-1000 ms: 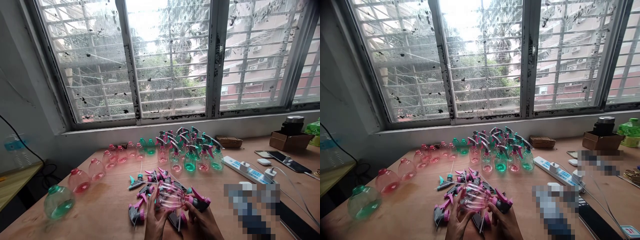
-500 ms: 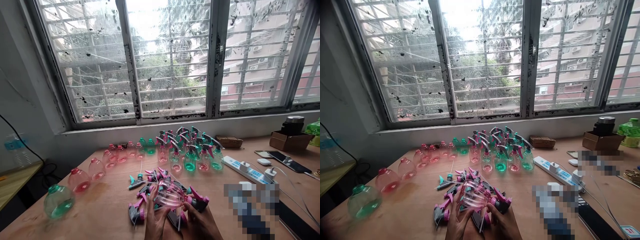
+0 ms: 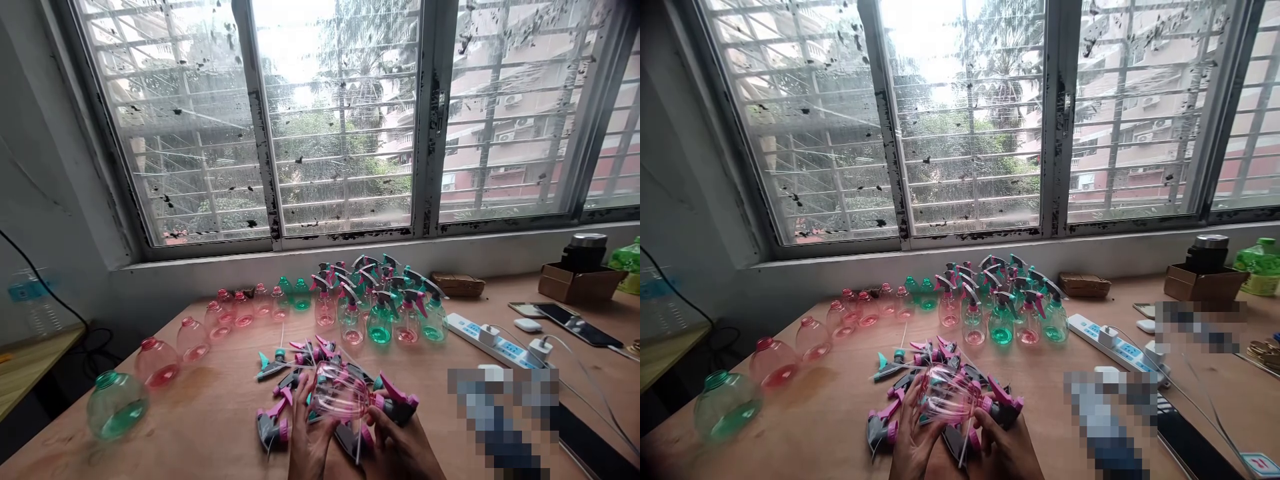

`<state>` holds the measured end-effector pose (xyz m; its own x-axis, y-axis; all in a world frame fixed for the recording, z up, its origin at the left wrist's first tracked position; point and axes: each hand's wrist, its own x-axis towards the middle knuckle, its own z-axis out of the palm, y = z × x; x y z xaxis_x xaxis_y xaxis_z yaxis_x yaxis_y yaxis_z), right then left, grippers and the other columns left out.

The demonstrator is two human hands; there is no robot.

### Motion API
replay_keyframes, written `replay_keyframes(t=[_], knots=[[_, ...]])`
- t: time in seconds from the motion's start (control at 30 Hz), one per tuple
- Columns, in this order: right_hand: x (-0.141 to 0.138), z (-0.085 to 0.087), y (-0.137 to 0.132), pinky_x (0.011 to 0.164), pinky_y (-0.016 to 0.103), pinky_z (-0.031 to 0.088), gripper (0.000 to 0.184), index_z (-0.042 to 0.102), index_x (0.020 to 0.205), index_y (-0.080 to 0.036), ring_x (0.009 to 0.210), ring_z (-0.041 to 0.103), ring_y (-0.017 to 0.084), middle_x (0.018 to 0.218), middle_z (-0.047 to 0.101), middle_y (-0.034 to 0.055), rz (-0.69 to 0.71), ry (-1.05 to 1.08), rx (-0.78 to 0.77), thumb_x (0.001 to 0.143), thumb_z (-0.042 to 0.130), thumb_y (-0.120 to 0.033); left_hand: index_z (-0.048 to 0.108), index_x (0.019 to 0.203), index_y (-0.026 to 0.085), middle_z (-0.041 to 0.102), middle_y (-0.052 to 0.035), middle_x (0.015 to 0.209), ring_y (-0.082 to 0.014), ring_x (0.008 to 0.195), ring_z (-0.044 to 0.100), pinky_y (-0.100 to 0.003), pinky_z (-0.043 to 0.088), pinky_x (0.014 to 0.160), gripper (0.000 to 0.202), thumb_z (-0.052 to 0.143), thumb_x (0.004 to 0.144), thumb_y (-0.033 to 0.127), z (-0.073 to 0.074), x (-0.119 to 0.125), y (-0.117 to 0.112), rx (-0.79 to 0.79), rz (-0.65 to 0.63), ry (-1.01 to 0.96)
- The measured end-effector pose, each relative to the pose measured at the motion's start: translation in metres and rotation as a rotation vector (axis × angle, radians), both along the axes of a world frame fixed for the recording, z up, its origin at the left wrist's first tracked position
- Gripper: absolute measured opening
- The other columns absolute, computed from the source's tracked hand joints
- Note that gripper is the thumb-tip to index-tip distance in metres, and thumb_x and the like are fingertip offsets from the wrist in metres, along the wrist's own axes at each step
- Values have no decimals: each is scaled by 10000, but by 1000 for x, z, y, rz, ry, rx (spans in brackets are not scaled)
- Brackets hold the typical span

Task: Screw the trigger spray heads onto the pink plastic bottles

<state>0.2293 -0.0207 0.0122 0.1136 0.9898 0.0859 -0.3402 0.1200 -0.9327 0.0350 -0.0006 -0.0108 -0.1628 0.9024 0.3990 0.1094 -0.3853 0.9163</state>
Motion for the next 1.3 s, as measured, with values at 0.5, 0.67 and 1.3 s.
replay_keyframes(t=[0.5,0.67,1.3], knots=[[-1,-14,8,522,303,521,548,752,980,-190,544,633,202,638,710,10,11,18,29,619,899,-576,508,1420,284,409,-107,1616,-365,1450,445,-443,436,1154,740,761,786,568,-5,4,2,25,23,-62],[2,-18,8,436,254,438,517,747,963,-184,452,559,151,587,682,0,25,-37,20,676,862,-598,515,1409,316,461,-99,1585,-373,1445,450,-446,474,1117,718,780,777,531,-9,5,3,51,34,-19],[-1,-7,2,604,308,528,595,764,1117,-193,655,670,225,738,740,25,3,-38,44,664,882,-560,518,1399,270,391,-122,1611,-398,1478,383,-500,455,1141,737,819,758,474,3,5,-4,41,11,-34]])
